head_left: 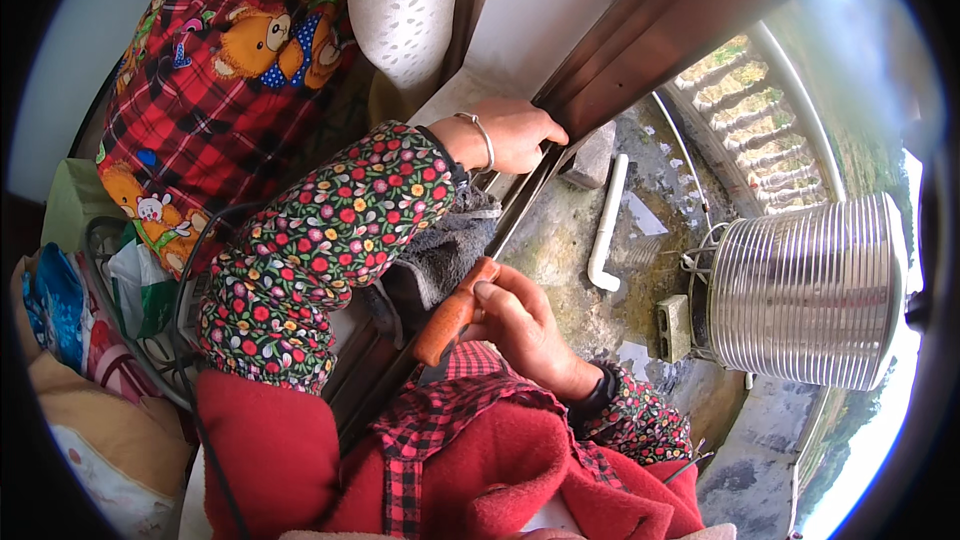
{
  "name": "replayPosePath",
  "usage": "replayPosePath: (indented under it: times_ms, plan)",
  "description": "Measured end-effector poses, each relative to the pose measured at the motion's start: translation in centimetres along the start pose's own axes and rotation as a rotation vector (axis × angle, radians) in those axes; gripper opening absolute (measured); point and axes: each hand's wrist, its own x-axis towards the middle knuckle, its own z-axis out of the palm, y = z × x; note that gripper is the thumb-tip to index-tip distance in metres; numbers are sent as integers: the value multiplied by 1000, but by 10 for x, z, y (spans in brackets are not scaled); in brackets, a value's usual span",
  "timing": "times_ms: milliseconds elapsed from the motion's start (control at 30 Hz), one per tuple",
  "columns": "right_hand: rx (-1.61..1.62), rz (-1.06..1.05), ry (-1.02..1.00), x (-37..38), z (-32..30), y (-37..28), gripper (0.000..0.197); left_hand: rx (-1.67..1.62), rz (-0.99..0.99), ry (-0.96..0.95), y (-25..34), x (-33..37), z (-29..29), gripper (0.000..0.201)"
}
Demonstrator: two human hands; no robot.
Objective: The person cleans a window frame track using a cloth and a screwdriver. They repeatedly wipe the track and use the screwdriver to scrape debris from the groove, alternating between wiping and scraping along the length of the frame.
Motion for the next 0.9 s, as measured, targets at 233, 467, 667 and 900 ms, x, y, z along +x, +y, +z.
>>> replayPosePath:
  times_ms: [233,467,667,900]
  plan:
    - [-81,-45,7,3,-9,-1,26,49,-34,-51,4,2,0,49]
    - [-108,-126,-15,1,-12,-3,27,122,-74,-100,18,1,-6,48]
    - [-257,-208,-60,-22,-14,6,25,-112,91,80,26,-16,-9,51]
    - [230,-155,-89,-32,-21,21,24,-144,126,240,23,-18,-9,43]
